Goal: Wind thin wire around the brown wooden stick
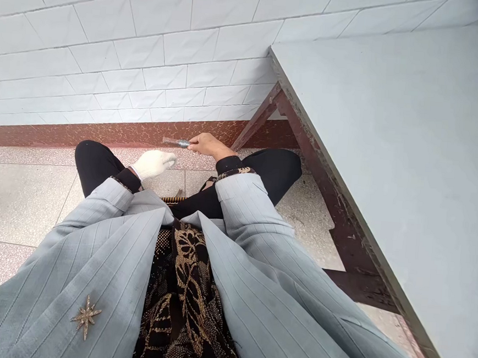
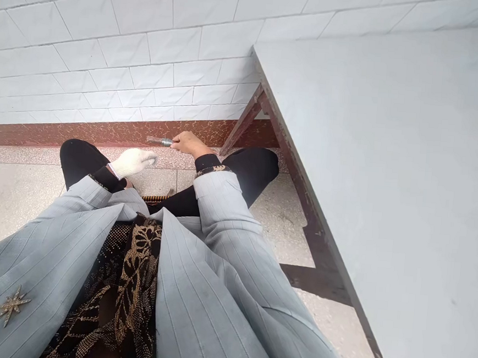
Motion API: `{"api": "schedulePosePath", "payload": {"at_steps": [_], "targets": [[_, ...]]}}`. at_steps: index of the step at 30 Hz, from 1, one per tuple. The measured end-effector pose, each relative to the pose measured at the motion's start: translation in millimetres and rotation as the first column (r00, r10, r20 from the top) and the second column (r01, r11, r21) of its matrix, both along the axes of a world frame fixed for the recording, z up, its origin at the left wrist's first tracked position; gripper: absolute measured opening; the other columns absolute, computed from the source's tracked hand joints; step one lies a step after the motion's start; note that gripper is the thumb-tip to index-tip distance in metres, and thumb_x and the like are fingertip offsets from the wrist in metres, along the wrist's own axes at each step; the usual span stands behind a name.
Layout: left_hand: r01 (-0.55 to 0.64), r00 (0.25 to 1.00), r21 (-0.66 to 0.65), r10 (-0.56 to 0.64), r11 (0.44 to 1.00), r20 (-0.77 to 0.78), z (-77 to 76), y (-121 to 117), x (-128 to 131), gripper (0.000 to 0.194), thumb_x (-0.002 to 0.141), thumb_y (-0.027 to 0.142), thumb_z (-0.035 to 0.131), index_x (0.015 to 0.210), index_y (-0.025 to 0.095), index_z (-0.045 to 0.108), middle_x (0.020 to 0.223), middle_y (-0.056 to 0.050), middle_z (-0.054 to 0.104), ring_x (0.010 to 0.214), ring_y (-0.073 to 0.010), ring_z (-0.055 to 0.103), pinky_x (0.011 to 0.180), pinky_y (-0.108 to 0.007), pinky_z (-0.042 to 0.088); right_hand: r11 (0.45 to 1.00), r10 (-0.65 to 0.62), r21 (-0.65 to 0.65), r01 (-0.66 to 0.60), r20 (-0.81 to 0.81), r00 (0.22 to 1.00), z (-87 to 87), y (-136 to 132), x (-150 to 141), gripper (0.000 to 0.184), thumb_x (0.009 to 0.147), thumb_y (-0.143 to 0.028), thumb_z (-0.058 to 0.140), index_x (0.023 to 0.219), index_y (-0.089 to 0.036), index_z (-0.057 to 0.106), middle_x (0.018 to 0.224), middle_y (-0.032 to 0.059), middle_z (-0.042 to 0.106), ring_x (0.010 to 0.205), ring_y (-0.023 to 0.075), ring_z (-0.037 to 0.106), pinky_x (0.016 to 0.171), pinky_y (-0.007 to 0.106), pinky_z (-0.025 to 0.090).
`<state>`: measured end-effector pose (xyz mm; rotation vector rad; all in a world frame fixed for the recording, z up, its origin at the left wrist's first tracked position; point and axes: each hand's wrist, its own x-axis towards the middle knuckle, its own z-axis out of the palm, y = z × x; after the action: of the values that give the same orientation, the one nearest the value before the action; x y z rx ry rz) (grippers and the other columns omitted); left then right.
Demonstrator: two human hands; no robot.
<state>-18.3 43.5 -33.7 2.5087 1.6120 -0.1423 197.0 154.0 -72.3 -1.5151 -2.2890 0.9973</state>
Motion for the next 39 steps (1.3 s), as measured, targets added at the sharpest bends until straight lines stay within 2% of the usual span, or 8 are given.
{"api": "schedulePosePath", "payload": {"at_steps": [5, 10, 14, 17, 21, 26, 33, 39], "targets": [[0.043, 0.998, 0.056, -0.04, 0.997, -0.048, 14.2, -1, 2, 0.033, 0.105, 0.033, 0.046, 0.116, 0.025, 0.075, 0.104, -0.005, 0.079, 0.097, -0.021, 0.073, 0.077, -0.028, 0.045, 0.955, 0.266, -0.172, -0.242, 0.135, 0.955, -0.2, -3, -1, 0.017, 0.092, -0.018, 0.069, 0.101, -0.012, 0.083, 0.071, 0.0003, 0.065, 0.063, 0.0111, 0.052, 0.066, 0.028, 0.039], [-0.06, 0.994, 0.08, 0.053, 0.995, 0.091, 28.1, 10, -8, 0.03, 0.102, 0.029, 0.048, 0.114, 0.023, 0.075, 0.103, -0.004, 0.078, 0.096, -0.0204, 0.07, 0.08, -0.029, 0.046, 0.691, 0.506, -0.549, -0.47, -0.096, 0.857, 3.7, -6, 0, 0.023, 0.081, -0.035, 0.084, 0.08, -0.013, 0.077, 0.063, -0.0031, 0.063, 0.056, 0.0083, 0.049, 0.061, 0.025, 0.039], [-0.153, 0.923, 0.049, 0.125, 0.987, 0.364, 20.7, 23, -21, 0.027, 0.096, 0.023, 0.049, 0.103, 0.018, 0.075, 0.1, -0.005, 0.076, 0.091, -0.0186, 0.066, 0.082, -0.03, 0.047, 0.576, 0.53, -0.515, -0.635, -0.357, 0.769, 18.1, -12, 6, 0.046, 0.063, -0.055, 0.094, 0.074, -0.014, 0.076, 0.063, -0.0021, 0.065, 0.054, 0.0073, 0.051, 0.058, 0.023, 0.04], [-0.153, 0.809, -0.082, 0.172, 0.985, 0.561, -1.5, 24, -22, 0.021, 0.092, 0.023, 0.05, 0.095, 0.016, 0.07, 0.083, -0.003, 0.068, 0.076, -0.0153, 0.059, 0.073, -0.028, 0.044, 0.671, 0.402, -0.359, -0.649, -0.559, 0.725, 24.4, -14, 13, 0.046, 0.066, -0.054, 0.094, 0.077, -0.013, 0.075, 0.065, -0.0013, 0.066, 0.053, 0.0063, 0.051, 0.054, 0.021, 0.04], [-0.095, 0.614, -0.311, 0.302, 0.945, 0.729, -31.9, 13, -10, 0.021, 0.097, 0.027, 0.046, 0.093, 0.016, 0.064, 0.062, 0.003, 0.049, 0.055, -0.0114, 0.041, 0.058, -0.026, 0.034, 0.909, 0.045, -0.239, -0.342, -0.759, 0.649, 20.7, -12, 17, 0.034, 0.08, -0.041, 0.09, 0.083, -0.012, 0.071, 0.067, -0.001, 0.065, 0.052, 0.0049, 0.049, 0.049, 0.019, 0.038], [0.015, 0.552, -0.382, 0.311, 0.924, 0.774, -42.8, 8, -2, 0.021, 0.099, 0.03, 0.048, 0.087, 0.017, 0.061, 0.061, 0.003, 0.046, 0.054, -0.0106, 0.039, 0.058, -0.025, 0.032, 0.929, -0.306, -0.371, 0.001, -0.766, 0.565, 15.7, -7, 8, 0.019, 0.093, -0.022, 0.078, 0.082, -0.012, 0.066, 0.065, -0.001, 0.062, 0.051, 0.0049, 0.049, 0.044, 0.017, 0.037], [0.044, 0.727, -0.25, 0.141, 0.967, 0.672, -31.1, 4, -1, 0.021, 0.097, 0.024, 0.049, 0.086, 0.016, 0.064, 0.069, 0.001, 0.055, 0.064, -0.012, 0.046, 0.069, -0.026, 0.039, 0.927, -0.371, -0.269, 0.262, -0.545, 0.752, 1.7, 7, 4, 0.012, 0.097, -0.011, 0.067, 0.085, -0.012, 0.069, 0.067, 0.0003, 0.063, 0.05, 0.006, 0.05, 0.046, 0.02, 0.037], [-0.032, 0.906, -0.059, 0.054, 0.998, 0.421, -12.1, 5, -7, 0.024, 0.098, 0.025, 0.048, 0.097, 0.018, 0.071, 0.089, -0.004, 0.07, 0.082, -0.0176, 0.061, 0.08, -0.029, 0.044, 0.985, -0.169, -0.059, 0.16, -0.234, 0.957, -5.6, 12, 5, 0.008, 0.091, -0.015, 0.073, 0.086, -0.012, 0.078, 0.067, 0.0006, 0.066, 0.054, 0.0081, 0.052, 0.057, 0.025, 0.041]]}}
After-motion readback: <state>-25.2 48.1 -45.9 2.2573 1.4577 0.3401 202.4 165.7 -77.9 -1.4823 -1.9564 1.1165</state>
